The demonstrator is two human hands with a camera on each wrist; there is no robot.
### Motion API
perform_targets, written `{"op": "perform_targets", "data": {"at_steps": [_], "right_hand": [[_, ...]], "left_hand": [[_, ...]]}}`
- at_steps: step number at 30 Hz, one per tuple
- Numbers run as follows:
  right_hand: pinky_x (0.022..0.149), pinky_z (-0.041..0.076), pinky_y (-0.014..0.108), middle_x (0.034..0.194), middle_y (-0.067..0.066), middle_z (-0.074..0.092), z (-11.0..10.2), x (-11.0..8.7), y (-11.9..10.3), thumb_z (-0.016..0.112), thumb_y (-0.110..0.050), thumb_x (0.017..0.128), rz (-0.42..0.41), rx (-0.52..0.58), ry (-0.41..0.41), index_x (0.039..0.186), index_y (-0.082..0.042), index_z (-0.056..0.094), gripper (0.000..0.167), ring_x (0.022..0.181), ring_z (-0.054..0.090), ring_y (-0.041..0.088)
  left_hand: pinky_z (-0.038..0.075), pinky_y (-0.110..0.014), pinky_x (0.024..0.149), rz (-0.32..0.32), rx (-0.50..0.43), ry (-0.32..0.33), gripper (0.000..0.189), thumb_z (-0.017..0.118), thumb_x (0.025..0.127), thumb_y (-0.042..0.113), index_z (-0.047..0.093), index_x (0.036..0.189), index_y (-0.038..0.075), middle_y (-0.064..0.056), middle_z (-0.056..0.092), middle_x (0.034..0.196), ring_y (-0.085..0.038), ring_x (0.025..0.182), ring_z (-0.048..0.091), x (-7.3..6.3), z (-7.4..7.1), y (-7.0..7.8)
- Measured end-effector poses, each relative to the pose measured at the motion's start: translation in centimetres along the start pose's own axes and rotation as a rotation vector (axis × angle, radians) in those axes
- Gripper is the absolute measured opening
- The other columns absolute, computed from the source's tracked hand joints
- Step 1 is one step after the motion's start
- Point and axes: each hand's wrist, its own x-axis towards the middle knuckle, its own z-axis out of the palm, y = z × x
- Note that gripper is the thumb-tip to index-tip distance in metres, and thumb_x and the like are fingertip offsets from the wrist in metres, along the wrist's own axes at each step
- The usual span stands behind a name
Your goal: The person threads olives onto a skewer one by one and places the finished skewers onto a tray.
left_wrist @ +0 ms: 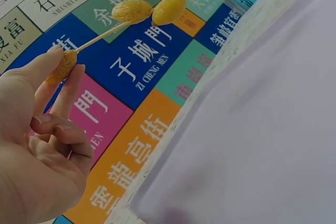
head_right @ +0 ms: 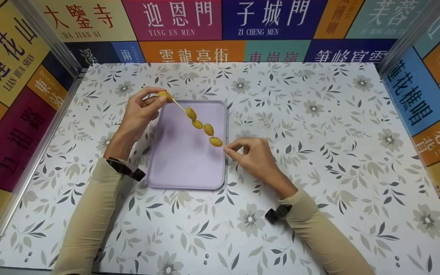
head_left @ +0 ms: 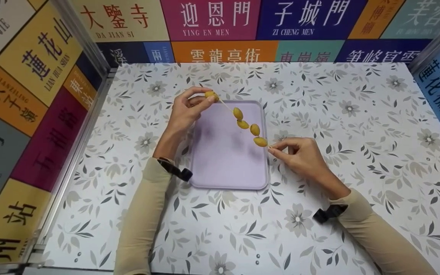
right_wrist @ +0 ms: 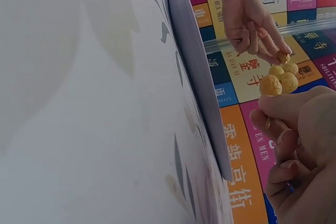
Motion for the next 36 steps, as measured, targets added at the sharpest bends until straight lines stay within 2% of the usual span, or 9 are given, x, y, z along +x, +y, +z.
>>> {"op": "perform_targets", "data": {"at_steps": [8, 11, 15, 21, 26, 29, 31, 36], "right_hand": [[0.043, 0.027, 0.017, 0.060, 0.009, 0.064, -0.2, 0.1, 0.0, 0.088, -0.008, 0.091, 0.020, 0.027, -0.015, 0.093, -0.006, 0.086, 0.004, 0.047, 0.040, 0.007], [0.043, 0.027, 0.019, 0.058, 0.012, 0.059, -0.2, 0.0, 0.2, 0.087, -0.009, 0.092, 0.034, 0.038, -0.027, 0.094, -0.005, 0.086, 0.004, 0.048, 0.040, 0.008], [0.043, 0.028, 0.018, 0.060, 0.011, 0.061, 0.0, 0.1, 1.4, 0.086, -0.011, 0.094, 0.042, 0.049, -0.039, 0.095, -0.006, 0.086, 0.005, 0.049, 0.042, 0.007], [0.042, 0.031, 0.021, 0.060, 0.006, 0.061, 0.1, 0.3, 3.1, 0.086, -0.019, 0.095, 0.036, 0.052, -0.054, 0.098, -0.017, 0.087, 0.003, 0.049, 0.045, 0.007], [0.041, 0.034, 0.023, 0.060, 0.004, 0.061, 0.0, 0.3, 3.4, 0.086, -0.025, 0.096, 0.011, 0.066, -0.065, 0.098, -0.023, 0.087, 0.003, 0.049, 0.046, 0.007], [0.041, 0.034, 0.024, 0.060, 0.003, 0.062, 0.0, 0.3, 3.5, 0.085, -0.028, 0.097, 0.011, 0.070, -0.070, 0.098, -0.025, 0.087, 0.004, 0.049, 0.046, 0.008], [0.041, 0.034, 0.024, 0.061, 0.004, 0.062, -0.1, 0.3, 3.5, 0.085, -0.028, 0.097, 0.014, 0.068, -0.072, 0.098, -0.025, 0.087, 0.004, 0.049, 0.046, 0.009], [0.043, 0.034, 0.024, 0.066, 0.007, 0.067, -0.1, 0.3, 3.4, 0.085, -0.029, 0.097, 0.038, 0.068, -0.079, 0.097, -0.025, 0.087, 0.004, 0.051, 0.047, 0.009]], "left_hand": [[0.030, -0.021, 0.053, 0.019, -0.024, -0.002, 0.032, 0.088, 0.094, 0.020, 0.078, 0.123, 0.011, -0.010, 0.084, 0.106, -0.011, 0.075, 0.064, -0.3, 0.3, 0.3], [0.032, -0.022, 0.057, 0.023, -0.026, 0.010, 0.031, 0.088, 0.093, 0.019, 0.079, 0.122, 0.011, -0.010, 0.084, 0.106, -0.014, 0.083, 0.071, -0.3, 0.6, 0.3], [0.041, -0.024, 0.066, 0.034, -0.021, 0.013, 0.031, 0.088, 0.093, 0.018, 0.079, 0.121, 0.010, -0.010, 0.084, 0.107, -0.021, 0.095, 0.077, -0.3, 0.8, 0.3], [0.045, -0.024, 0.068, 0.045, -0.015, 0.009, 0.029, 0.088, 0.093, 0.015, 0.079, 0.120, 0.009, -0.007, 0.084, 0.105, -0.017, 0.093, 0.076, -0.4, 0.9, 0.2], [0.056, -0.024, 0.079, 0.039, -0.018, 0.017, 0.029, 0.088, 0.093, 0.015, 0.079, 0.120, 0.009, -0.008, 0.084, 0.105, -0.018, 0.097, 0.077, -0.5, 1.2, 0.3], [0.059, -0.025, 0.083, 0.030, -0.016, 0.018, 0.029, 0.089, 0.093, 0.015, 0.079, 0.119, 0.009, -0.008, 0.083, 0.107, -0.020, 0.099, 0.077, -0.5, 1.3, 0.3], [0.058, -0.024, 0.080, 0.030, -0.016, 0.016, 0.029, 0.089, 0.092, 0.016, 0.079, 0.119, 0.009, -0.008, 0.083, 0.107, -0.020, 0.098, 0.077, -0.6, 1.4, 0.3], [0.043, -0.021, 0.063, 0.040, -0.008, 0.000, 0.029, 0.089, 0.092, 0.017, 0.079, 0.118, 0.009, -0.008, 0.084, 0.106, -0.018, 0.094, 0.077, -0.6, 1.4, 0.3]]}}
